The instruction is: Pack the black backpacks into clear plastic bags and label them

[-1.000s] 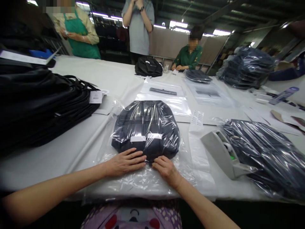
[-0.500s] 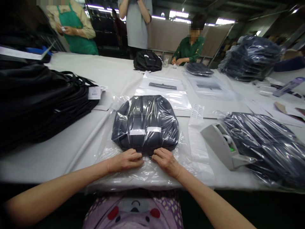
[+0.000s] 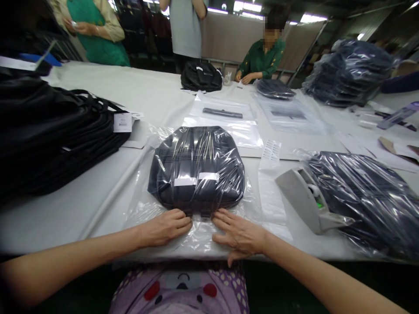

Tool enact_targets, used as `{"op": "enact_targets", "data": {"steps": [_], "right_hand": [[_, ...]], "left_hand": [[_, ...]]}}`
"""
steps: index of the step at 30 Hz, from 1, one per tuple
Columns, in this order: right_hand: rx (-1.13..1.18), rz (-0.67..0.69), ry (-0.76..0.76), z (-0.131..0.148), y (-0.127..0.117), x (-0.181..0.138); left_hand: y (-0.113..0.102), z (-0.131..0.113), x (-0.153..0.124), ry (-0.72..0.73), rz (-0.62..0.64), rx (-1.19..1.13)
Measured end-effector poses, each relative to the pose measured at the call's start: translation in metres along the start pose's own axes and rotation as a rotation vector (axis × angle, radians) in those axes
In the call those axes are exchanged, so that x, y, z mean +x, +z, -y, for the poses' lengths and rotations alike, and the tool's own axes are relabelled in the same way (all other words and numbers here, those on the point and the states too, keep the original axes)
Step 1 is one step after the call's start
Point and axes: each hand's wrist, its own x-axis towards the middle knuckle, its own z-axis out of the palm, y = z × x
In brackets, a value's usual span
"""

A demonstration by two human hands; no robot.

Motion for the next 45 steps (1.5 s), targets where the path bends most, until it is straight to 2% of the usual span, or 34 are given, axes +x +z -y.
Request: {"op": "enact_targets", "data": {"steps": [5, 10, 13, 15, 21, 26, 28, 33, 35, 38, 42, 45], "right_hand": [[0.057, -0.041, 0.092, 0.004, 0.01, -0.003], [0.268, -0.284, 0.321, 0.007, 0.015, -0.001], [0.278, -0.402, 0.425, 0.008, 0.019, -0.001], [0.255, -0.429, 0.444, 0.007, 0.022, -0.001], [0.151, -0.335, 0.238, 0.005, 0.029, -0.002], [0.072, -0.534, 0.255, 0.008, 0.026, -0.004], [0.061, -0.56, 0.238, 0.009, 0.02, -0.006], [-0.111, -0.477, 0.098, 0.002, -0.001, -0.012], [-0.055, -0.445, 0.082, -0.005, -0.005, -0.009], [0.093, -0.527, 0.203, -0.013, -0.003, 0.002], [0.316, -0.725, 0.547, -0.018, 0.005, 0.02], [0.507, -0.779, 0.788, -0.02, 0.005, 0.03]], "left_hand": [[-0.008, -0.012, 0.0, -0.11, 0.05, -0.065], [-0.005, -0.025, -0.003, -0.267, 0.001, -0.176], [0.005, -0.031, 0.002, -0.39, -0.01, -0.13], [0.012, -0.032, 0.008, -0.46, 0.004, -0.072], [0.012, -0.027, 0.015, -0.612, -0.018, -0.118], [0.007, -0.023, 0.009, -0.632, -0.049, -0.185], [0.007, -0.023, 0.008, -0.609, -0.059, -0.189], [0.007, -0.022, 0.006, -0.567, -0.038, -0.136], [0.005, -0.021, 0.006, -0.606, -0.044, -0.185], [-0.002, -0.019, 0.007, -0.696, -0.065, -0.342], [-0.008, -0.015, 0.014, -0.851, -0.19, -0.549], [-0.005, -0.012, 0.022, -0.96, -0.257, -0.594]]}}
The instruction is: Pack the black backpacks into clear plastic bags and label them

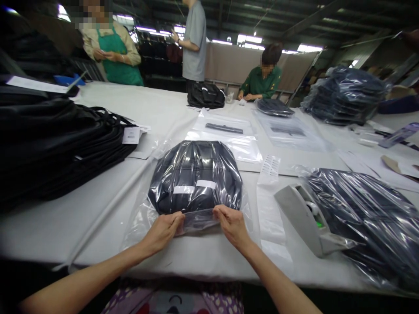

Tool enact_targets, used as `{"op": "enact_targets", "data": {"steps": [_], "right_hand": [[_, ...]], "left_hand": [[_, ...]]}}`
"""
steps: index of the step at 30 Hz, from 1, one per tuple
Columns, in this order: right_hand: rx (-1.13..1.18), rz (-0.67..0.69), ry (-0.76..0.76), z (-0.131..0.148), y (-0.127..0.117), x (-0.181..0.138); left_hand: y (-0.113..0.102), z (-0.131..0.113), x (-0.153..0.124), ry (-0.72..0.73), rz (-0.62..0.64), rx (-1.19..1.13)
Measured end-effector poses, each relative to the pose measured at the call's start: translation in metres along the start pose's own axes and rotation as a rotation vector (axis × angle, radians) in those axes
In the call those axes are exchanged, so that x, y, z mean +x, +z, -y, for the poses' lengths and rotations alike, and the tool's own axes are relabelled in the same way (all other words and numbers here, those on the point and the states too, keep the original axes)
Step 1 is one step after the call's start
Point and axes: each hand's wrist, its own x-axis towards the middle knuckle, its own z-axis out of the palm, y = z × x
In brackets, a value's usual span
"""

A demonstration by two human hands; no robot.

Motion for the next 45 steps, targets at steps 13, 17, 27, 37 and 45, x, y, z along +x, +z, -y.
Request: {"op": "enact_targets", "data": {"steps": [13, 17, 27, 37, 45], "right_hand": [[-0.683, 0.15, 0.17, 0.003, -0.046, 0.045], [-0.593, 0.137, 0.257, 0.003, -0.103, 0.034], [-0.717, -0.153, -0.132, -0.009, -0.055, -0.053], [-0.408, 0.164, 0.188, -0.022, -0.098, 0.033], [-0.455, -0.441, -0.484, 0.034, -0.053, 0.009]], "left_hand": [[-0.015, -0.022, 0.029, -0.17, 0.092, 0.114], [-0.015, -0.021, 0.031, -0.194, 0.102, 0.126], [-0.013, -0.015, 0.029, -0.184, 0.123, 0.065], [-0.014, -0.012, 0.031, -0.162, 0.142, 0.001], [-0.015, -0.012, 0.031, -0.162, 0.147, -0.041]]}}
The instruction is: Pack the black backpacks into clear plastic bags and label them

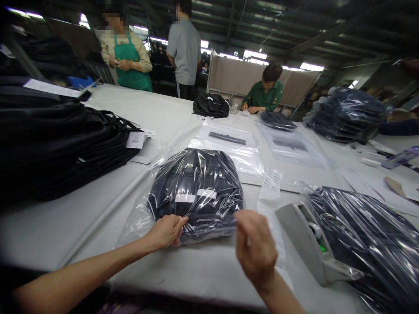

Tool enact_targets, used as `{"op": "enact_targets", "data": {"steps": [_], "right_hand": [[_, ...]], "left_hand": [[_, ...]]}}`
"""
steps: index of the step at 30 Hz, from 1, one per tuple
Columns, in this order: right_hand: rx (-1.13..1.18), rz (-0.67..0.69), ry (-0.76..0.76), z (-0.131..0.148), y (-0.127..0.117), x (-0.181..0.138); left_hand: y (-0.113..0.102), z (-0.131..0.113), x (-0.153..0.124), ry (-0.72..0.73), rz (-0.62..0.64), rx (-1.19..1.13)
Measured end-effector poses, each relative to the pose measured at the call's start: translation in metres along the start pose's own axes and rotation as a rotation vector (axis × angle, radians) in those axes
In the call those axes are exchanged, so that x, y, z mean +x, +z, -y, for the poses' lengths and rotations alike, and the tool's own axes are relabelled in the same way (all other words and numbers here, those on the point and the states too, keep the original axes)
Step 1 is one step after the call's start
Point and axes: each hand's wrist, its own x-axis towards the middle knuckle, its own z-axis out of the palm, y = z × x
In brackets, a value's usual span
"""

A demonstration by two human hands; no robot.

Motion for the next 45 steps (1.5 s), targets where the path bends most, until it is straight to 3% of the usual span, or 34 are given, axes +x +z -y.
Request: {"op": "enact_targets", "data": {"steps": [2, 3, 8, 13, 18, 26, 30, 36, 38, 41, 45], "right_hand": [[0.252, 0.216, -0.28, 0.026, 0.017, -0.003], [0.335, 0.341, -0.326, 0.033, 0.029, -0.002], [0.427, 0.742, -0.127, 0.025, 0.091, 0.019], [0.445, 0.95, -0.126, 0.014, 0.103, 0.032], [0.485, 0.947, -0.138, 0.013, 0.108, 0.025], [0.538, 0.801, -0.043, 0.012, 0.116, 0.002], [0.571, 0.763, -0.024, 0.01, 0.116, -0.001], [0.579, 0.757, -0.021, 0.009, 0.115, -0.001], [0.587, 0.746, -0.017, 0.009, 0.115, -0.001], [0.606, 0.731, -0.003, 0.009, 0.114, -0.002], [0.623, 0.715, 0.008, 0.009, 0.114, -0.002]], "left_hand": [[0.0, 0.0, -0.001, 0.009, 0.002, -0.005], [0.0, 0.0, -0.001, 0.014, 0.001, -0.005], [-0.003, 0.002, -0.006, 0.051, 0.008, -0.014], [-0.009, 0.008, -0.009, 0.117, 0.091, -0.062], [-0.01, 0.014, -0.008, 0.142, 0.215, -0.235], [-0.02, 0.006, -0.013, 0.046, 0.264, -0.369], [-0.027, 0.007, -0.033, 0.143, 0.1, -0.331], [-0.041, 0.013, -0.054, 0.116, -0.051, -0.279], [-0.059, 0.029, -0.07, 0.183, -0.068, -0.232], [-0.079, 0.075, -0.105, 0.268, -0.105, 0.002], [-0.064, 0.13, -0.132, 0.393, -0.377, 0.467]]}}
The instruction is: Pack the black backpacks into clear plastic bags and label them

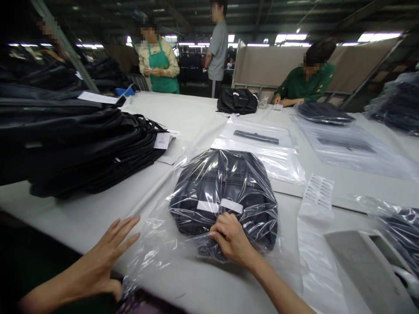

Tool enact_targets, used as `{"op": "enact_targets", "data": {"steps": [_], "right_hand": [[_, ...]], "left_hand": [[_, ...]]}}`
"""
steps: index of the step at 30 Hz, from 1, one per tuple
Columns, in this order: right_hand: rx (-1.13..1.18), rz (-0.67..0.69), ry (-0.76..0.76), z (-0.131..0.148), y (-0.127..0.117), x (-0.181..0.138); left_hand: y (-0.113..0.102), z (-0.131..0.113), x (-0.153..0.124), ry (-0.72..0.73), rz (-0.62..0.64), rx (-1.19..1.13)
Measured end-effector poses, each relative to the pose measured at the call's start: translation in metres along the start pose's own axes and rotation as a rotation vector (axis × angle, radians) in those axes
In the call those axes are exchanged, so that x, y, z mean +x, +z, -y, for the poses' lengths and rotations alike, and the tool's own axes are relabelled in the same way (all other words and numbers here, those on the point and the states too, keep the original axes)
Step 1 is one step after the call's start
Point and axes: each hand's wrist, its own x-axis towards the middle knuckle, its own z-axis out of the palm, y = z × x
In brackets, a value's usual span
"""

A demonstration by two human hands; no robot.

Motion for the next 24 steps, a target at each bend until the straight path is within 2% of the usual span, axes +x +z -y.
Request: {"op": "enact_targets", "data": {"steps": [2, 4, 5, 6, 7, 10, 11, 13, 16, 24], "right_hand": [[-0.001, -0.005, 0.003, 0.001, -0.001, 0.0], [-0.006, -0.009, 0.007, 0.001, -0.001, 0.001], [-0.008, -0.012, 0.011, 0.001, -0.002, 0.001], [-0.007, -0.019, 0.016, 0.001, -0.003, 0.001], [0.001, -0.028, 0.023, 0.0, -0.003, 0.001], [0.047, -0.064, 0.063, -0.001, -0.005, 0.001], [0.061, -0.078, 0.089, -0.001, -0.006, 0.001], [0.078, -0.11, 0.154, -0.002, -0.006, 0.001], [0.072, -0.164, 0.237, 0.0, -0.004, 0.003], [0.003, -0.238, 0.366, 0.002, 0.005, 0.016]], "left_hand": [[0.02, -0.003, -0.001, 0.089, -0.16, 0.082], [0.035, -0.013, 0.013, 0.147, -0.275, -0.026], [0.039, -0.019, 0.024, 0.128, -0.304, -0.142], [0.042, -0.023, 0.034, 0.046, -0.333, -0.28], [0.043, -0.026, 0.044, -0.099, -0.366, -0.43], [0.047, -0.025, 0.065, -0.695, -0.468, -0.831], [0.049, -0.021, 0.069, -0.84, -0.483, -0.923], [0.056, -0.013, 0.072, -0.973, -0.474, -1.041], [0.065, -0.001, 0.07, -0.996, -0.422, -1.049], [0.07, 0.025, 0.072, -0.981, -0.246, -0.788]]}}
